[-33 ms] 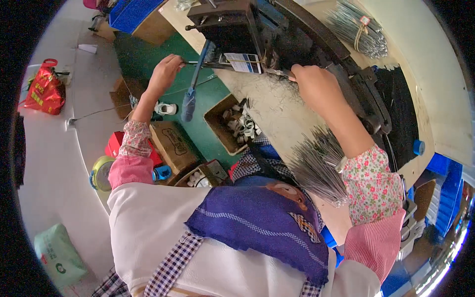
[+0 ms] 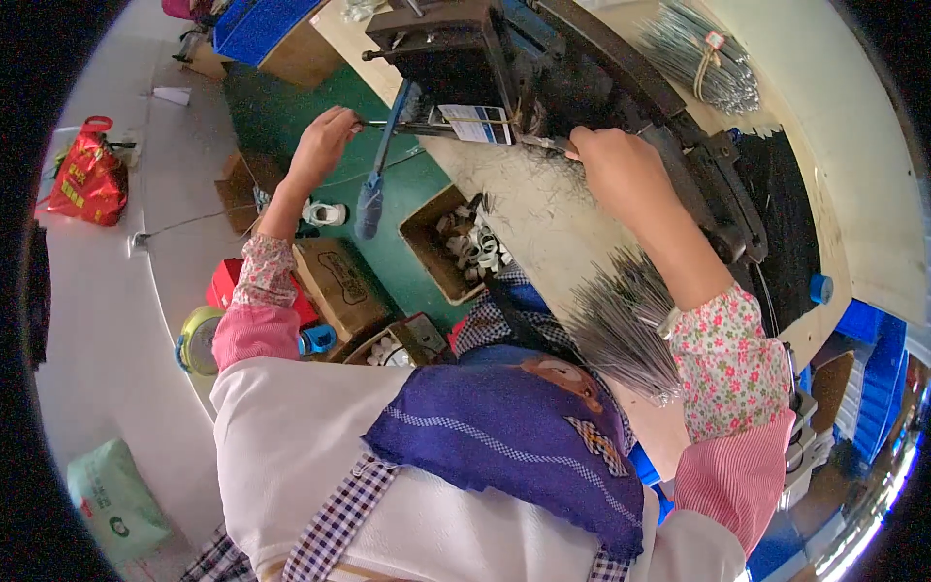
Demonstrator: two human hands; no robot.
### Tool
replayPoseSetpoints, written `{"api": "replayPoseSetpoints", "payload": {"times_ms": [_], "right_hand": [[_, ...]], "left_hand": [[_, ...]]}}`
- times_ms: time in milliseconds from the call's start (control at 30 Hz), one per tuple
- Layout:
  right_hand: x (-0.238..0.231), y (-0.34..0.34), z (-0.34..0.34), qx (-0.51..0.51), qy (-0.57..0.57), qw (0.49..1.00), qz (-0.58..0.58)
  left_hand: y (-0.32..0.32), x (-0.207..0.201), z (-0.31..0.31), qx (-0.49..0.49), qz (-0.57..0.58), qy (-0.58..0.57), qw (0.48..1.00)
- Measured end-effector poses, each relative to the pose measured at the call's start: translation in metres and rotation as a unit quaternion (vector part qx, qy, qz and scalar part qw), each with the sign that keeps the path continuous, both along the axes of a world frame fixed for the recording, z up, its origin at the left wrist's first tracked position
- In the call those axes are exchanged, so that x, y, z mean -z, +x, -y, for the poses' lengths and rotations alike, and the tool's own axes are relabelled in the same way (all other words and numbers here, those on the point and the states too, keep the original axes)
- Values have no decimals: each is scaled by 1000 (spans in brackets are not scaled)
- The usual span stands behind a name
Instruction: Manually assemble industrial brushes by inserting bristles into frames and applying small components.
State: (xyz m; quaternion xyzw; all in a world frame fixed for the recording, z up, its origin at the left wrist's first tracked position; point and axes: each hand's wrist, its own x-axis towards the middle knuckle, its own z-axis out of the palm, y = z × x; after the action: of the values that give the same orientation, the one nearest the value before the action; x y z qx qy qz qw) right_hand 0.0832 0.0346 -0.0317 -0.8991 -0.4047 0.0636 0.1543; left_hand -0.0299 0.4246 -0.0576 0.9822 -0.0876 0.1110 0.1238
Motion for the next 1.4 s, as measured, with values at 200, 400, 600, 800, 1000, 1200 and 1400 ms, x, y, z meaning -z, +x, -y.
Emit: {"api": "replayPoseSetpoints", "payload": {"times_ms": [200, 400, 600, 800, 1000, 1200, 1400], "right_hand": [[-5, -1, -8, -10, -1, 1000, -3], [-5, 1, -3, 2, -3, 1000, -14], [-6, 2, -4, -15, 26, 999, -12], [3, 9, -2, -25, 21, 999, -28], [0, 6, -2, -8, 37, 999, -30], [-1, 6, -6, 16, 0, 998, -54], [-9, 3, -5, 36, -5, 997, -64]], "left_hand": [[-27, 11, -45, -38, 9, -37, 999], [-18, 1, -43, -51, -4, -88, 995], [3, 2, 3, 42, 2, -75, 996], [2, -11, 13, 24, 10, -77, 997], [-9, -6, -3, -54, -30, -58, 996], [-26, -23, 29, -63, 168, -100, 979], [-68, 6, 118, -8, 130, -518, 845]]}}
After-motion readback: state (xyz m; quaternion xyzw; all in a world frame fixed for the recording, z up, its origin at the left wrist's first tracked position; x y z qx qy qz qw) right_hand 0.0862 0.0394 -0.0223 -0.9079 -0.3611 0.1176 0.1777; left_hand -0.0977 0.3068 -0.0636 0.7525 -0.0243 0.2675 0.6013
